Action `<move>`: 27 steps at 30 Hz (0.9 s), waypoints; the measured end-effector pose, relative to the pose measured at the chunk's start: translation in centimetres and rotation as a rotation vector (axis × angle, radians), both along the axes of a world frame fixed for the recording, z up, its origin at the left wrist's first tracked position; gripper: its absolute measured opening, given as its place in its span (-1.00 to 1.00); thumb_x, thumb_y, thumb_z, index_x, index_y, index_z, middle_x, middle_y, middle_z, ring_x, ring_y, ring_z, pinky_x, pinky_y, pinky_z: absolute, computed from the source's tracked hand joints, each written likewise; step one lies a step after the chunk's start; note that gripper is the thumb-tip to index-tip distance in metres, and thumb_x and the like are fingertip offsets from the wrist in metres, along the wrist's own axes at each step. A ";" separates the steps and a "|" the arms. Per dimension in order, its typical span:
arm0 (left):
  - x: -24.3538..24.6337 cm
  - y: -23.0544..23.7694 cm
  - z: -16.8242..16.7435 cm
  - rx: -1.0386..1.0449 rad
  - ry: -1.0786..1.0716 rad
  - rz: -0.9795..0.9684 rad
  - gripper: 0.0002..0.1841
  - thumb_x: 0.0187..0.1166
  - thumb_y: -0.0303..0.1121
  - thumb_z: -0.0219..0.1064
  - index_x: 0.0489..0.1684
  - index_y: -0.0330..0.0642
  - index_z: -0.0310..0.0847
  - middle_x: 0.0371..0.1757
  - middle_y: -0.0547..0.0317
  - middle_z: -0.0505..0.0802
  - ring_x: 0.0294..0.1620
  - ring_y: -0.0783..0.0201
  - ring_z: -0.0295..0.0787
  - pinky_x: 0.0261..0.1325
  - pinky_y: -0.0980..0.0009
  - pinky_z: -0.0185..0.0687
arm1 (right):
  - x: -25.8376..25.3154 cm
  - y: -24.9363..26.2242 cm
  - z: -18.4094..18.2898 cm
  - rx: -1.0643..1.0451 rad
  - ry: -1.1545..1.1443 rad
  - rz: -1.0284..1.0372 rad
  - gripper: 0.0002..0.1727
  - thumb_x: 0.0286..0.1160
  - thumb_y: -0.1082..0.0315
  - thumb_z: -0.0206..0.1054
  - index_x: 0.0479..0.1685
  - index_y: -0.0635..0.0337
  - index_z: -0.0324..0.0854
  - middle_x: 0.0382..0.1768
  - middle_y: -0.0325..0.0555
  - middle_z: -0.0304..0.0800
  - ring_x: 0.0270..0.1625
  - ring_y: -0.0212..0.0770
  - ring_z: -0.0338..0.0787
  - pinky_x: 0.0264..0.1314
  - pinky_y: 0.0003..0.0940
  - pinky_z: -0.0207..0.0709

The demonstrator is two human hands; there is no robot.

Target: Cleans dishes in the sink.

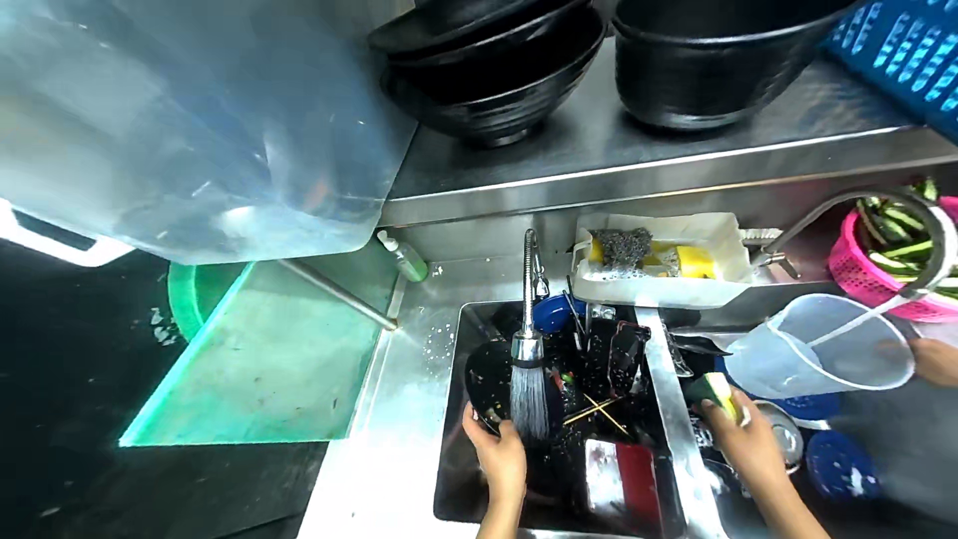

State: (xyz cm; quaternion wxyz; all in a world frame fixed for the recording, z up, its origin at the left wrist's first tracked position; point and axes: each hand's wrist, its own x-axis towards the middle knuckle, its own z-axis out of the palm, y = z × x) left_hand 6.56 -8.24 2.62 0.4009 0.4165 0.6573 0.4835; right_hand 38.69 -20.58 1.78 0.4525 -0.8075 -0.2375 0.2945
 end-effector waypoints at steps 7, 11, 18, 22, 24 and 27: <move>-0.9 0.7 2.1 0.020 0.034 0.057 -0.15 0.33 -0.51 0.37 0.75 -0.21 0.05 0.32 -0.17 0.65 0.19 0.12 0.73 0.15 0.15 0.75 | 0.3 -2.8 -0.4 -0.034 -0.083 0.055 -0.44 0.50 0.19 0.32 0.51 0.15 0.53 0.11 0.09 0.82 0.05 0.00 0.86 0.16 0.17 0.73; -2.8 0.9 2.9 0.017 0.053 0.067 -0.11 0.30 -0.54 0.39 0.76 -0.17 -0.01 0.07 -0.11 0.72 -0.09 0.17 0.79 -0.07 0.17 0.80 | 0.5 -4.4 -1.1 -0.049 -0.046 0.000 -0.44 0.51 0.22 0.32 0.52 0.16 0.52 0.13 0.13 0.80 0.05 0.02 0.85 0.13 0.17 0.73; -3.9 0.2 7.7 -0.358 -0.319 0.147 -0.22 0.60 -0.53 0.30 0.77 0.13 -0.07 0.14 -0.40 0.71 -0.25 -0.31 0.85 -0.44 -0.21 0.82 | 0.2 -4.1 -0.9 -0.070 -0.056 0.002 -0.46 0.53 0.21 0.31 0.52 0.14 0.53 0.12 0.09 0.81 0.02 -0.02 0.86 0.11 0.14 0.74; -4.4 -0.9 8.0 -0.563 -0.464 0.176 -0.30 0.63 -0.40 0.26 0.74 0.09 -0.03 0.02 -0.36 0.73 -0.27 -0.27 0.82 -0.38 -0.21 0.79 | 0.2 -3.2 -0.2 -0.078 -0.083 0.041 -0.45 0.54 0.17 0.29 0.53 0.11 0.53 0.12 0.09 0.81 0.05 -0.02 0.85 0.14 0.15 0.71; -4.5 -1.5 7.3 -0.613 -0.534 0.204 -0.39 0.64 -0.34 0.25 0.67 0.07 0.07 -0.10 -0.28 0.75 -0.33 -0.18 0.80 -0.35 -0.18 0.79 | 0.2 -2.9 0.1 -0.086 -0.090 0.048 -0.45 0.54 0.16 0.29 0.53 0.08 0.53 0.11 0.06 0.82 0.05 -0.04 0.85 0.15 0.14 0.71; -4.7 -2.3 6.3 -0.657 -0.616 0.265 -0.54 0.64 -0.24 0.21 0.49 -0.02 0.26 -0.20 -0.19 0.75 -0.35 -0.07 0.78 -0.27 -0.12 0.79 | 0.3 -2.8 0.3 -0.082 -0.094 0.061 -0.46 0.56 0.18 0.28 0.54 0.06 0.53 0.14 0.03 0.81 0.08 -0.05 0.84 0.19 0.14 0.69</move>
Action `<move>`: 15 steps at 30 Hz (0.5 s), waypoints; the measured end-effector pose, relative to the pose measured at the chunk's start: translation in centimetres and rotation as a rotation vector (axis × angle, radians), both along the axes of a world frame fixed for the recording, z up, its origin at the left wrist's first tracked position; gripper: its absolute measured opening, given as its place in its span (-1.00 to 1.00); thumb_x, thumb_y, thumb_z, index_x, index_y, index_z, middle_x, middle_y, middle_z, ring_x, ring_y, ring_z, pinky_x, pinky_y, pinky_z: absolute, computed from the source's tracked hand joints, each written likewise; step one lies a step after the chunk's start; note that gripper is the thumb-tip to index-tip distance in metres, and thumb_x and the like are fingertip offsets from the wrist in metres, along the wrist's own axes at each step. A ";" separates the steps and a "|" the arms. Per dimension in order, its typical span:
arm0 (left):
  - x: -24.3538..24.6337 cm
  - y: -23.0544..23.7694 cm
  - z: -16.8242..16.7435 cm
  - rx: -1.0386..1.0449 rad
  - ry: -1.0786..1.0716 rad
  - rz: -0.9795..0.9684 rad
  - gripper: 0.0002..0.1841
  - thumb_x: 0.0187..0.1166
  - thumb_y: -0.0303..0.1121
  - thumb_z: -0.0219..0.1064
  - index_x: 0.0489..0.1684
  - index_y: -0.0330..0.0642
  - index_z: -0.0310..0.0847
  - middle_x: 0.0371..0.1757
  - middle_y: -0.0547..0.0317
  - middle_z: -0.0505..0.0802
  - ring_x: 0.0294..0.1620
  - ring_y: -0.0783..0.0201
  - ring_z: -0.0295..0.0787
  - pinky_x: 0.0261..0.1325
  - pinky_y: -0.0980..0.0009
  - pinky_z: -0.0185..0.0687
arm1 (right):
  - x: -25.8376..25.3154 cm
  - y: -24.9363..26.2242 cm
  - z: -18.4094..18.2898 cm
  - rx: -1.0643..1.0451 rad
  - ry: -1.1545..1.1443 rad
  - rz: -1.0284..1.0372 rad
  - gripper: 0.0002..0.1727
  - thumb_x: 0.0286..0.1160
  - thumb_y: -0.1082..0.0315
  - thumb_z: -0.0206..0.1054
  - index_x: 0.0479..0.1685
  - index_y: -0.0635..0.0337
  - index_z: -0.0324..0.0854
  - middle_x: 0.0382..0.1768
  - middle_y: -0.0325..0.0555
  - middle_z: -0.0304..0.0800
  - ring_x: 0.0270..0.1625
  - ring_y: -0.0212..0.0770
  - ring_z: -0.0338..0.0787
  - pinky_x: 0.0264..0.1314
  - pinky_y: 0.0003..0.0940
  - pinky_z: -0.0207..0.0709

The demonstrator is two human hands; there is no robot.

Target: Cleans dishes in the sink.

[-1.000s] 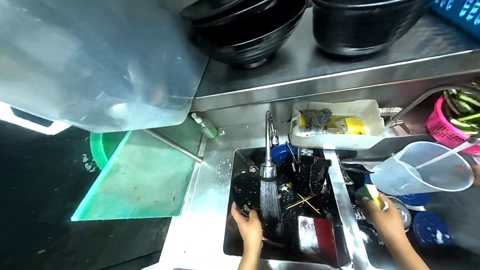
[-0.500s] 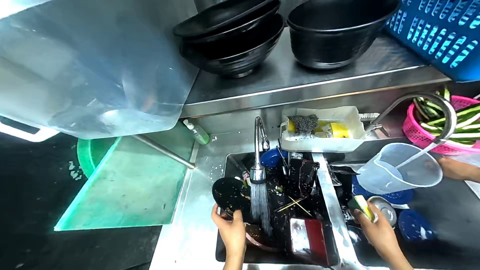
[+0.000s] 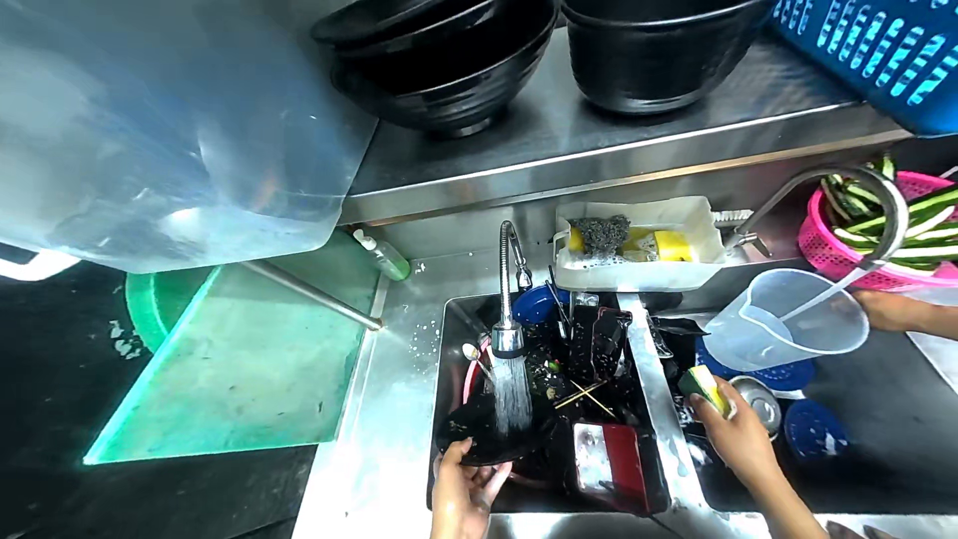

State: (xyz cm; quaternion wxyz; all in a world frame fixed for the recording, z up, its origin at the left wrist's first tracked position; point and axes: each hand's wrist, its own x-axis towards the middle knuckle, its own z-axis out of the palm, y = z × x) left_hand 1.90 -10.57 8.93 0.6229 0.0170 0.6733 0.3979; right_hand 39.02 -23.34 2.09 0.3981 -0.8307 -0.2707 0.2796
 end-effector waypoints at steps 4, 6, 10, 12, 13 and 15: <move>-0.1 -1.0 -0.4 -0.063 -0.078 0.084 -0.67 0.72 -0.13 0.09 -0.08 -0.28 0.50 -0.39 -0.11 0.75 -0.41 0.01 0.78 -0.22 0.00 0.83 | 0.4 -0.3 0.2 0.001 -0.026 0.021 -0.46 0.55 0.19 0.28 0.54 0.09 0.53 0.12 0.03 0.83 0.03 -0.07 0.86 0.13 0.11 0.73; -0.5 -1.5 -1.0 -0.085 -0.135 0.096 -0.66 0.72 -0.17 0.06 0.06 -0.31 0.49 -0.23 -0.22 0.80 -0.28 -0.04 0.83 -0.19 0.04 0.84 | 0.6 -0.5 0.3 -0.006 -0.032 0.022 -0.43 0.55 0.19 0.28 0.57 0.11 0.50 0.16 0.06 0.81 0.06 -0.04 0.86 0.16 0.12 0.74; -0.6 -2.2 -3.3 -0.086 -0.273 0.116 -0.74 0.68 -0.28 0.04 0.04 -0.27 0.49 -0.20 -0.18 0.82 -0.29 0.06 0.85 -0.26 0.23 0.83 | 0.8 -0.6 0.5 -0.022 -0.050 0.024 -0.41 0.55 0.17 0.28 0.60 0.10 0.49 0.20 0.08 0.80 0.09 0.00 0.86 0.17 0.17 0.73; 0.0 -2.1 -4.8 -0.051 -0.359 0.114 -0.79 0.65 -0.32 0.02 -0.09 -0.25 0.49 -0.33 -0.11 0.80 -0.44 0.14 0.81 -0.39 0.31 0.80 | 0.9 -0.3 0.7 -0.023 -0.049 0.026 -0.42 0.55 0.17 0.28 0.59 0.10 0.49 0.21 0.07 0.80 0.10 -0.01 0.85 0.19 0.16 0.71; 0.3 -2.0 -5.5 -0.031 -0.402 0.104 -0.80 0.64 -0.34 0.01 -0.10 -0.24 0.49 -0.33 -0.11 0.80 -0.44 0.15 0.81 -0.40 0.31 0.81 | 0.8 -0.2 0.9 -0.021 -0.053 0.030 -0.42 0.55 0.17 0.28 0.59 0.11 0.49 0.21 0.06 0.79 0.10 -0.02 0.85 0.20 0.15 0.70; 0.8 -1.7 -6.6 0.016 -0.478 0.055 -0.79 0.67 -0.39 0.02 0.06 -0.28 0.50 -0.14 -0.18 0.82 -0.22 0.06 0.87 -0.21 0.20 0.86 | 0.7 0.0 1.2 -0.016 -0.065 0.040 -0.42 0.55 0.16 0.28 0.58 0.11 0.51 0.20 0.05 0.80 0.10 -0.05 0.85 0.20 0.13 0.71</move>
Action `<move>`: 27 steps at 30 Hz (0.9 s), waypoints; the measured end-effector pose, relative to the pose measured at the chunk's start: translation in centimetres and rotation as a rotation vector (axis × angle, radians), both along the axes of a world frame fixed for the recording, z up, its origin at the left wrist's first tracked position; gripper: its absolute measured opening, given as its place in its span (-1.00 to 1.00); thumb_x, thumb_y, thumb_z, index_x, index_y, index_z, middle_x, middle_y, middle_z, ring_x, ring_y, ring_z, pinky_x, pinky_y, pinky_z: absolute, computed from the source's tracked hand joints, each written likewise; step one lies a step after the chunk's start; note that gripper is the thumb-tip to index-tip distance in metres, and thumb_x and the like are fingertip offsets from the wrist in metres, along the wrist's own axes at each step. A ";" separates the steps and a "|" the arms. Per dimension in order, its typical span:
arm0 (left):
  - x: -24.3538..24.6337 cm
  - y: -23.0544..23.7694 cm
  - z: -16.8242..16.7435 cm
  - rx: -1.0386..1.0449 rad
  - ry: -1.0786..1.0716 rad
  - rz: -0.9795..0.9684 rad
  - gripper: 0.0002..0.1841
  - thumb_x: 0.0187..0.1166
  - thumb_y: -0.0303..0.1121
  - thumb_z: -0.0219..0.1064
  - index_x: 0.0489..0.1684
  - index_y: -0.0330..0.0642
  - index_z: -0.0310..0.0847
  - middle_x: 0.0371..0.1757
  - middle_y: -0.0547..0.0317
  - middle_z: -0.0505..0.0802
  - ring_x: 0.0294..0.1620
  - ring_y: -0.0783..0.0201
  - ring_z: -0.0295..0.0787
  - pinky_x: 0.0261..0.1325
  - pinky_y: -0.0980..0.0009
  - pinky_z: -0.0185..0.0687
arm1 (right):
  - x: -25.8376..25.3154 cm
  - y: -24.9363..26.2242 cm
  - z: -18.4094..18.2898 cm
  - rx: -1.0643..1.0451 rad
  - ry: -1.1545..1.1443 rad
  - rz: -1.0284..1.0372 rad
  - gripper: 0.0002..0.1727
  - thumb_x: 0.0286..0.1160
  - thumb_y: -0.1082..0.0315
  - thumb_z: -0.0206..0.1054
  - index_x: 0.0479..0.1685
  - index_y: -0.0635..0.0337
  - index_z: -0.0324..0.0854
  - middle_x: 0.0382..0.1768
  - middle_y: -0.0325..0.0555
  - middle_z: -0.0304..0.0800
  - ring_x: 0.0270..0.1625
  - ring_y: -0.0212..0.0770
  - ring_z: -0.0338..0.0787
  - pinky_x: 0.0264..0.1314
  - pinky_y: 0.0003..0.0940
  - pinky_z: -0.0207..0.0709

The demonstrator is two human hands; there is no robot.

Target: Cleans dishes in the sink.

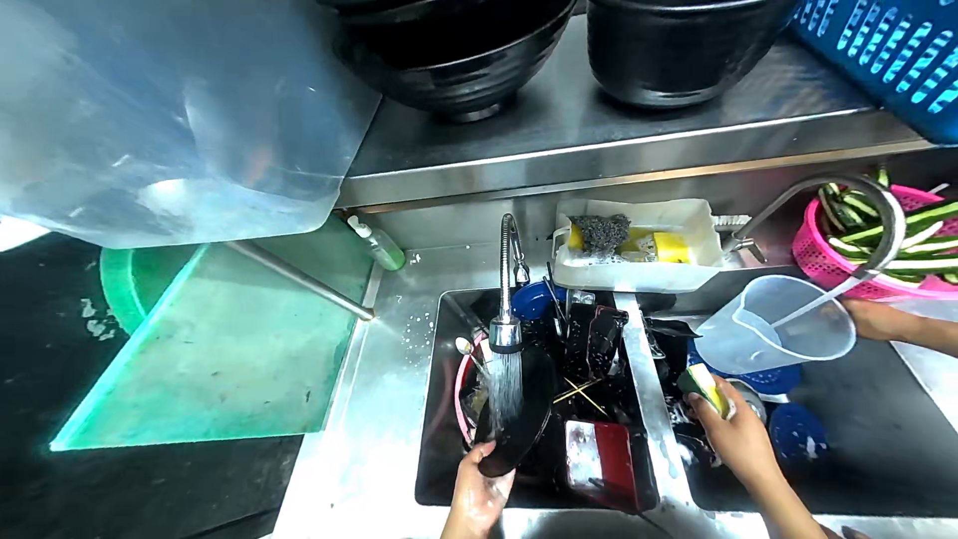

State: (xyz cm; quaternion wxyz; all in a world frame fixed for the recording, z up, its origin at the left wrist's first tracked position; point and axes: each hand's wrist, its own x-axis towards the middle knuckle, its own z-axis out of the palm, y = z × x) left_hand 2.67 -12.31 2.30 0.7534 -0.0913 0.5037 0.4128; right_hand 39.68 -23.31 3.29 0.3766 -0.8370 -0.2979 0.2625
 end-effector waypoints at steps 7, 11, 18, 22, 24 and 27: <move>1.9 2.9 -1.0 0.171 0.078 -0.178 -0.58 0.85 -0.14 0.02 0.47 -0.21 0.47 0.23 -0.17 0.81 0.24 -0.03 0.80 0.24 -0.06 0.75 | -0.3 0.3 1.0 0.015 -0.048 0.026 -0.43 0.53 0.16 0.29 0.54 0.13 0.54 0.22 0.09 0.79 0.13 -0.03 0.83 0.22 0.13 0.69; 1.5 5.2 1.0 0.233 0.235 -0.143 -0.57 0.85 -0.22 0.06 0.57 -0.24 0.34 0.27 -0.25 0.78 0.20 -0.12 0.82 0.15 -0.11 0.80 | -0.3 -0.3 1.0 0.022 -0.062 0.034 -0.42 0.53 0.16 0.29 0.55 0.15 0.53 0.22 0.09 0.78 0.13 -0.03 0.84 0.23 0.12 0.70; -1.2 5.0 5.0 -0.037 0.417 -0.155 -0.71 0.70 -0.37 0.04 0.24 -0.35 0.33 -0.13 -0.29 0.76 -0.37 -0.04 0.82 -0.35 0.12 0.83 | -1.5 0.3 2.5 0.056 -0.123 0.089 -0.39 0.56 -0.01 0.25 0.53 0.14 0.56 0.24 0.06 0.79 0.22 -0.09 0.80 0.32 0.04 0.64; -2.1 3.1 5.6 -0.033 0.380 -0.283 -0.62 0.69 -0.36 0.02 0.39 -0.35 0.35 0.03 -0.46 0.80 -0.16 -0.30 0.86 -0.17 -0.17 0.83 | -4.2 2.4 3.7 0.193 -0.035 0.202 -0.35 0.69 -0.07 0.04 0.53 0.22 0.53 0.20 0.05 0.80 0.14 -0.18 0.83 0.23 -0.09 0.73; -2.2 2.3 5.3 -0.037 0.349 -0.243 -0.60 0.71 -0.31 0.02 0.43 -0.32 0.36 0.13 -0.45 0.78 -0.04 -0.35 0.85 -0.10 -0.26 0.81 | -7.3 3.9 4.5 0.175 -0.006 0.383 -0.39 0.70 0.04 0.01 0.55 0.26 0.52 0.30 0.10 0.76 0.25 -0.12 0.80 0.35 -0.05 0.68; -2.2 1.7 5.0 -0.003 0.335 -0.136 -0.59 0.71 -0.27 0.01 0.45 -0.25 0.38 0.22 -0.41 0.76 0.07 -0.40 0.81 -0.05 -0.41 0.74 | -13.7 6.3 4.7 0.003 -0.068 0.749 -0.47 0.69 0.11 0.17 0.59 0.07 0.52 0.64 -0.08 0.51 0.64 -0.13 0.55 0.69 -0.06 0.44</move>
